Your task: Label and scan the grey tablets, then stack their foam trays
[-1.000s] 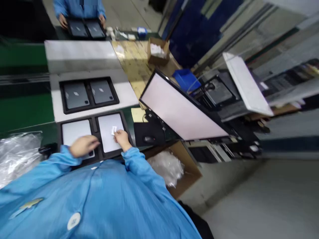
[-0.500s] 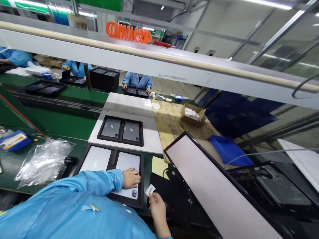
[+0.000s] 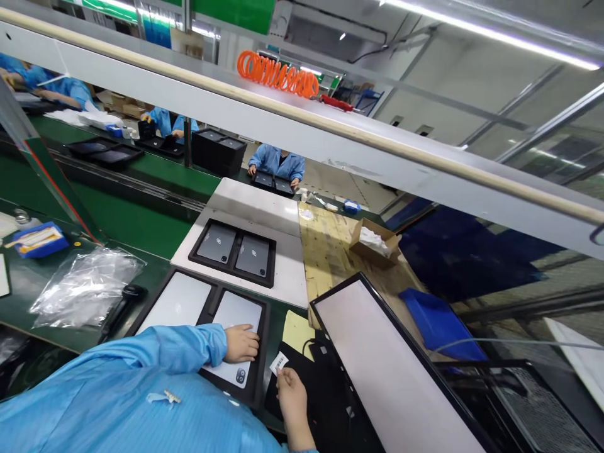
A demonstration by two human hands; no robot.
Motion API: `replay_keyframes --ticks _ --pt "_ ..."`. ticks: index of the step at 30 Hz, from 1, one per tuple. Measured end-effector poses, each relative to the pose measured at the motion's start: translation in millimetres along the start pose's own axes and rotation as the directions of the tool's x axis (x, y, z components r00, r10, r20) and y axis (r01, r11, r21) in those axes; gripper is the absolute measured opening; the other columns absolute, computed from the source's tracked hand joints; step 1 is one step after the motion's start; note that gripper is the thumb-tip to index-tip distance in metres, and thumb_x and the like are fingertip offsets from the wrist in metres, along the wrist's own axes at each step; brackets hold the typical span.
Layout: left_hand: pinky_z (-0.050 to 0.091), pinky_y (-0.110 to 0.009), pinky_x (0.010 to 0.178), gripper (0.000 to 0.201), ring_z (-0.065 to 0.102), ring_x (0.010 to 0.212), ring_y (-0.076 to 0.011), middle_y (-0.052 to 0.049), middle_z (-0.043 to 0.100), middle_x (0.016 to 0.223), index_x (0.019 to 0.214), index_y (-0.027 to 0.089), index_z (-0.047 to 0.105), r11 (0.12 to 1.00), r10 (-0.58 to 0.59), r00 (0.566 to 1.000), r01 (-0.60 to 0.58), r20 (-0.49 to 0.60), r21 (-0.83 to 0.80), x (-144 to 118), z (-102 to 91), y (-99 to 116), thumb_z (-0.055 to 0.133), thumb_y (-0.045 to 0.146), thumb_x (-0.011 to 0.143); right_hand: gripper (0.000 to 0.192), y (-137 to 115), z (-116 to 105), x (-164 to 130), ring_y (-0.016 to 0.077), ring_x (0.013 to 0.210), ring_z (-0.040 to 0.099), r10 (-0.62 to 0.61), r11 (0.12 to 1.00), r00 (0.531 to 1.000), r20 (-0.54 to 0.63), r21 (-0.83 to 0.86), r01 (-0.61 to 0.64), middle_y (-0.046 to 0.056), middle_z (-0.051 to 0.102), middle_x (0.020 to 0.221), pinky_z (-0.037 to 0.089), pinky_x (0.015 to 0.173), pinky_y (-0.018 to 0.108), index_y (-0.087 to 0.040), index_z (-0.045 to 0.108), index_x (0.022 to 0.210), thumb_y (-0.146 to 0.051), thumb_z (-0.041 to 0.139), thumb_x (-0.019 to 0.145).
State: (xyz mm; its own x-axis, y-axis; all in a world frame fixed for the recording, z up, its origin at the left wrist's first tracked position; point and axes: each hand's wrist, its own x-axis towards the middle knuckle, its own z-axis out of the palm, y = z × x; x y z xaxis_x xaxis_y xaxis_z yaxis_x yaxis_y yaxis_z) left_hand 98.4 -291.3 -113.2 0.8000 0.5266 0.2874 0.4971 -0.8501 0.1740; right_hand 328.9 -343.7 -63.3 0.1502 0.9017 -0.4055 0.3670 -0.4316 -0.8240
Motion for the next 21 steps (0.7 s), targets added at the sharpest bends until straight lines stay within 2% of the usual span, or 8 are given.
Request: replay_keyframes --ticks 5,11,15,17,21 --pt "0.035 -0.044 0.103 0.022 0.055 0.1 -0.02 -0.004 0.071 0.104 0.095 0.019 0.067 0.999 0.004 0.999 -0.002 -0.042 0.047 -2 0.9 2 0.057 0.038 0.101 0.041 0 8 5 0.0137 0.05 0.046 0.007 0.997 1.0 -0.015 -0.072 -0.008 -0.002 0.05 0.054 0.039 0.046 0.026 -0.022 0.055 0.067 -0.062 0.062 0.062" --pt "0.035 -0.043 0.095 0.029 0.052 0.086 -0.0198 -0.004 0.067 0.083 0.077 0.018 0.063 0.997 0.067 0.978 -0.061 -0.195 0.04 18 -1.1 0 0.063 0.039 0.097 0.035 -11 5 1 0.0115 0.047 0.043 -0.002 0.996 0.999 -0.045 -0.089 -0.002 -0.003 0.048 0.053 0.037 0.045 0.024 -0.022 0.052 0.062 -0.055 0.063 0.066" --pt "0.035 -0.042 0.095 0.032 0.05 0.081 -0.0192 -0.005 0.065 0.079 0.073 0.018 0.062 0.996 0.081 0.957 -0.084 -0.28 0.004 26 -22.4 -1 0.058 0.037 0.098 0.035 -13 -3 -6 0.0107 0.047 0.044 0.037 0.997 0.999 -0.018 -0.074 -0.038 -0.003 0.049 0.052 0.038 0.045 0.022 -0.021 0.051 0.062 -0.053 0.065 0.064" --pt "0.035 -0.041 0.093 0.034 0.049 0.081 -0.0188 -0.005 0.065 0.079 0.072 0.018 0.06 0.998 0.061 0.955 -0.068 -0.29 -0.014 24 -36.9 -2 0.056 0.037 0.099 0.035 -16 -3 -10 0.0105 0.047 0.045 0.05 0.998 0.998 0.037 -0.038 -0.049 -0.003 0.052 0.052 0.038 0.045 0.022 -0.021 0.051 0.063 -0.053 0.066 0.063" --pt "0.035 -0.041 0.092 0.034 0.049 0.081 -0.0186 -0.006 0.066 0.085 0.074 0.018 0.059 0.999 0.001 0.948 -0.015 -0.319 -0.041 11 -59.6 -4 0.05 0.036 0.101 0.031 -33 21 -16 0.0107 0.046 0.05 0.069 0.997 0.972 0.223 -0.029 -0.065 0.001 0.06 0.056 0.037 0.045 0.021 -0.021 0.051 0.065 -0.049 0.065 0.066"
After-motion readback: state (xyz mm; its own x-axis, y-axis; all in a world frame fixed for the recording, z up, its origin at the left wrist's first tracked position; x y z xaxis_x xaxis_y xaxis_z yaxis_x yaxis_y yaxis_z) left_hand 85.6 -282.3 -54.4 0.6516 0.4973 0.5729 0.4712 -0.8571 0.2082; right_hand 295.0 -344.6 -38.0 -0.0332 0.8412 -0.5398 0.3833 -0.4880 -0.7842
